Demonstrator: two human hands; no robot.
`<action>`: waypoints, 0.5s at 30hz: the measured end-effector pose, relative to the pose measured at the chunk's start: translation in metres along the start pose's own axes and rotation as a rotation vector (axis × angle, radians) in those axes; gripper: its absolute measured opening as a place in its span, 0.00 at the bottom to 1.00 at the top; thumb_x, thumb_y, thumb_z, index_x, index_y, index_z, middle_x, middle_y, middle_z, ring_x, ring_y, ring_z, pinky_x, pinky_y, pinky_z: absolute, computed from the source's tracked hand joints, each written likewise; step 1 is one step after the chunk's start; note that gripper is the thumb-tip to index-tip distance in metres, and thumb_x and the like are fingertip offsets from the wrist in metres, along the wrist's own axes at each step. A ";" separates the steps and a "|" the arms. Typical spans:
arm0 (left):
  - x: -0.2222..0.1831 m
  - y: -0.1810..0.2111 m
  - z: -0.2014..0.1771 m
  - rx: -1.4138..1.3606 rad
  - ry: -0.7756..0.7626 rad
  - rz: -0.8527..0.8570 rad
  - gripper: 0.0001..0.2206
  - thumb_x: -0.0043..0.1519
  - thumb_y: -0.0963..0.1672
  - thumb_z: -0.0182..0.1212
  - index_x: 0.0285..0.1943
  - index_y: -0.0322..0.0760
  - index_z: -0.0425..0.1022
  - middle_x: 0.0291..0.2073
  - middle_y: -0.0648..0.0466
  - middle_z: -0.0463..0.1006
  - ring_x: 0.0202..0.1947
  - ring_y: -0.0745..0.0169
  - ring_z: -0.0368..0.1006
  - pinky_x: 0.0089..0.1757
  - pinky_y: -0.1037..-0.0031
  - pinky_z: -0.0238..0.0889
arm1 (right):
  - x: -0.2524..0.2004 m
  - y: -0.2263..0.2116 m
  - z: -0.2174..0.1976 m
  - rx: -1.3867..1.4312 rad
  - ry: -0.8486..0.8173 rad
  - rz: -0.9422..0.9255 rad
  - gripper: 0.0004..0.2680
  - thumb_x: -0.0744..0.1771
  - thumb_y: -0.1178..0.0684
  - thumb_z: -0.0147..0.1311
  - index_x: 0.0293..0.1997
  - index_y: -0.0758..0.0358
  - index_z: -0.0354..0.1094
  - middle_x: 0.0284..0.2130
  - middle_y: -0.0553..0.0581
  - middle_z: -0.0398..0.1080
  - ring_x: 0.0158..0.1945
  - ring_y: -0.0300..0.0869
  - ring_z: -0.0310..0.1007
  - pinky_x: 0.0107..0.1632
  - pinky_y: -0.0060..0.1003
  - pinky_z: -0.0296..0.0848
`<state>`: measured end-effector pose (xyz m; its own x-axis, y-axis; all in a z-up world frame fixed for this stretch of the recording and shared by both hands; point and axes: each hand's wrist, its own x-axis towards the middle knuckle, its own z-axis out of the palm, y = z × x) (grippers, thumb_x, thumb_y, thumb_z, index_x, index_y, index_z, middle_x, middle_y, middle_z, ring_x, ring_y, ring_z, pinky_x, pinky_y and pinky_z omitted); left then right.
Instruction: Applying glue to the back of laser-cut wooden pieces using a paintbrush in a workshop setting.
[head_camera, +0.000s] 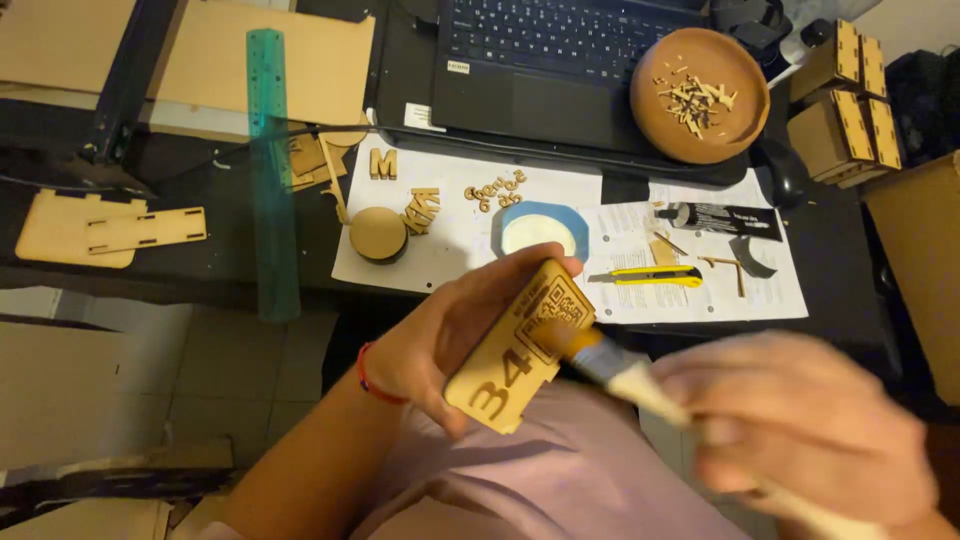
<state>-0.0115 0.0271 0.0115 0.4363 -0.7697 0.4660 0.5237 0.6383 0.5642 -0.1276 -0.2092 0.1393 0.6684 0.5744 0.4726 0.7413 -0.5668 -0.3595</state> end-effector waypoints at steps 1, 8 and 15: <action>-0.001 -0.004 -0.002 -0.086 0.025 -0.008 0.58 0.43 0.47 0.83 0.79 0.30 0.42 0.75 0.47 0.51 0.72 0.55 0.55 0.64 0.66 0.60 | 0.004 -0.001 -0.002 -0.030 0.076 0.016 0.06 0.63 0.52 0.53 0.37 0.62 0.67 0.39 0.62 0.76 0.44 0.52 0.85 0.47 0.39 0.86; -0.002 0.002 0.001 -0.212 0.093 -0.003 0.62 0.42 0.52 0.85 0.79 0.29 0.40 0.75 0.44 0.50 0.69 0.55 0.58 0.58 0.67 0.64 | 0.016 0.028 0.004 -0.023 0.012 -0.249 0.06 0.63 0.56 0.58 0.34 0.66 0.65 0.34 0.64 0.74 0.37 0.53 0.84 0.38 0.40 0.87; 0.000 -0.012 -0.016 -0.263 0.086 0.074 0.60 0.41 0.48 0.85 0.80 0.33 0.42 0.76 0.44 0.50 0.69 0.34 0.59 0.62 0.53 0.61 | -0.031 0.032 -0.019 0.000 -0.029 -0.050 0.08 0.65 0.51 0.50 0.46 0.59 0.62 0.44 0.56 0.73 0.48 0.51 0.85 0.53 0.37 0.90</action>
<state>-0.0064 0.0193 -0.0064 0.5346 -0.7253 0.4337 0.6550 0.6799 0.3297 -0.1259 -0.2562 0.1290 0.6319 0.6190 0.4665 0.7739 -0.5370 -0.3357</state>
